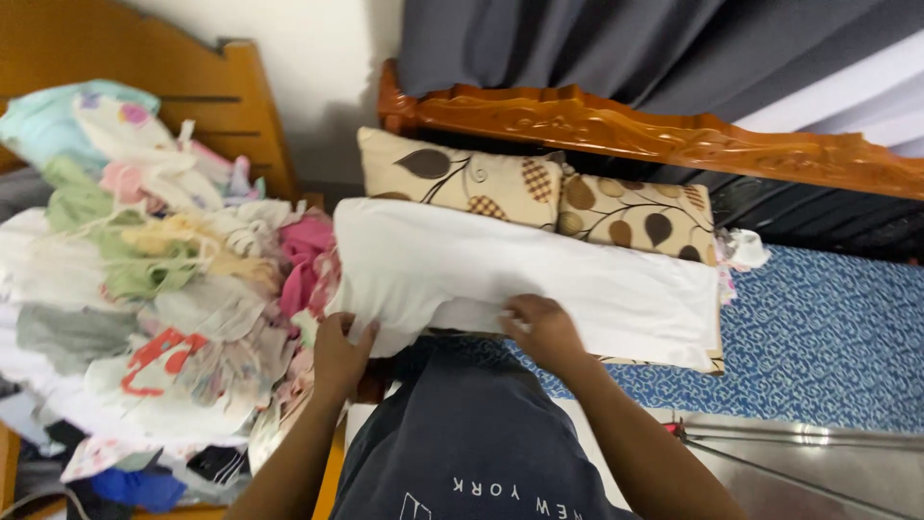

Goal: Folding various items of clothing and placing them on a bench.

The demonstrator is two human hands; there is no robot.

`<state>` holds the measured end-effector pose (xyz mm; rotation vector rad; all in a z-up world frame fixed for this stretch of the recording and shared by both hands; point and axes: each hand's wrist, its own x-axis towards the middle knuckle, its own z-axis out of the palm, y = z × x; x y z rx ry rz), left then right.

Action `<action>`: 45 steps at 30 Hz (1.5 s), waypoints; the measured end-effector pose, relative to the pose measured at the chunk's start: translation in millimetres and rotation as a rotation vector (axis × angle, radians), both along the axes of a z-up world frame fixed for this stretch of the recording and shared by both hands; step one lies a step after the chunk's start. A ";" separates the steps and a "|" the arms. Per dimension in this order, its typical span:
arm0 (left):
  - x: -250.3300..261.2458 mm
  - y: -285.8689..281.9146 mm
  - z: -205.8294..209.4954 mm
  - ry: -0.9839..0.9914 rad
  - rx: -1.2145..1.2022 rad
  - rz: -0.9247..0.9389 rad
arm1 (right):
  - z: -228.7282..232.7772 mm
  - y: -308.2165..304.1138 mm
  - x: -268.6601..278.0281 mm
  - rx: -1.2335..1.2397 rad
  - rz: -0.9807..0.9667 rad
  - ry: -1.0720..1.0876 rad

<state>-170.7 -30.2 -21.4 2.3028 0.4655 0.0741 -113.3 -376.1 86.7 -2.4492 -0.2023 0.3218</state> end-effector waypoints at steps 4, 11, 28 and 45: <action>-2.2 25.1 -10.5 0.185 -0.228 0.042 | -13.2 71.8 7.0 0.023 0.357 -0.107; -17.2 16.8 17.4 0.101 -0.777 0.176 | 15.5 155.9 -3.7 -0.045 0.555 -0.068; -13.7 5.4 101.9 -0.015 -0.643 -0.251 | 22.2 169.7 -25.4 0.045 0.397 0.041; -13.9 21.3 102.0 -0.012 -1.231 -0.079 | 42.9 169.6 -27.6 -0.002 0.320 0.026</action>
